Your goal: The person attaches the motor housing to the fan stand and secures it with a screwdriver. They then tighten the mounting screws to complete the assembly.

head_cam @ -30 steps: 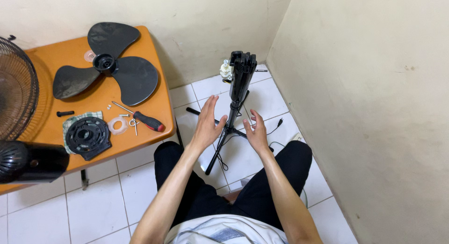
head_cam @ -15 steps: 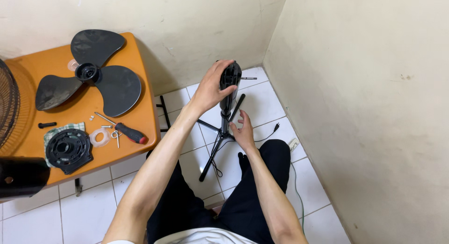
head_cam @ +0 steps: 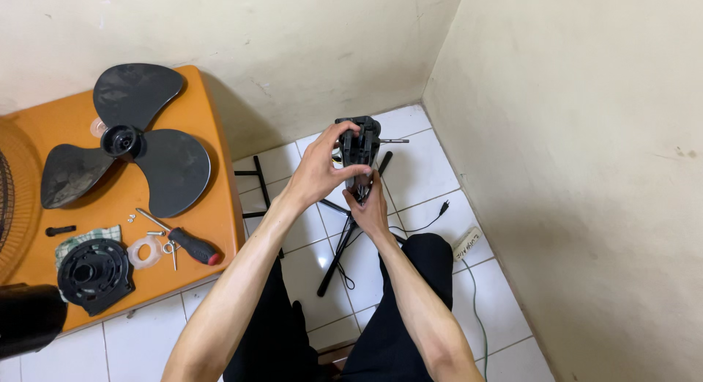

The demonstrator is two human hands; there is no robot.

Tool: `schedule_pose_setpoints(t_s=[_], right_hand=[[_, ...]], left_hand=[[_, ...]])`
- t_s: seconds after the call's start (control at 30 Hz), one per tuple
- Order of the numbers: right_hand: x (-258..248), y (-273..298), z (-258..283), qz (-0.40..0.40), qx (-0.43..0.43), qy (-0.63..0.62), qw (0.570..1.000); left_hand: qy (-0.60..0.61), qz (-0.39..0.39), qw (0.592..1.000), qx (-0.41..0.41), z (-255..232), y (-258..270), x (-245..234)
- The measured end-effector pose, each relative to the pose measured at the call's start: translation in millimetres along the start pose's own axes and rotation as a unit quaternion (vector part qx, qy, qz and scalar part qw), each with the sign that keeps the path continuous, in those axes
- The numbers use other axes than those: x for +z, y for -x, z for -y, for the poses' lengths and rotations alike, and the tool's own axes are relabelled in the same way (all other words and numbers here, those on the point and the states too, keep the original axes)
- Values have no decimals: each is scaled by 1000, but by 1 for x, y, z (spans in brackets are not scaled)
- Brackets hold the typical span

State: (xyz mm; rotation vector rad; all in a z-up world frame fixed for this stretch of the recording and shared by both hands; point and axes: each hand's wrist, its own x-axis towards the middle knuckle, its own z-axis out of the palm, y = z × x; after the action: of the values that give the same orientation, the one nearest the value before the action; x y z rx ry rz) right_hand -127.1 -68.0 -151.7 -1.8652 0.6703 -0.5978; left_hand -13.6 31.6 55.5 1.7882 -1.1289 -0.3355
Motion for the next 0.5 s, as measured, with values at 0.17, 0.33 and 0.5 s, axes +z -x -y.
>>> schedule_pose_setpoints(t_s=[0.17,0.33,0.5], right_hand=[[9,-17,-8,-18,-5,-52,998],[15,-45,-14,-28,-41,-54,997],[25,-70,-18,-18,-25,-122,992]], left_hand=[[8,-15,999,37,6,-12,-3],[7,-25,999,23,13,-33,-7],[-4,-42,999,13,19,-54,-9]])
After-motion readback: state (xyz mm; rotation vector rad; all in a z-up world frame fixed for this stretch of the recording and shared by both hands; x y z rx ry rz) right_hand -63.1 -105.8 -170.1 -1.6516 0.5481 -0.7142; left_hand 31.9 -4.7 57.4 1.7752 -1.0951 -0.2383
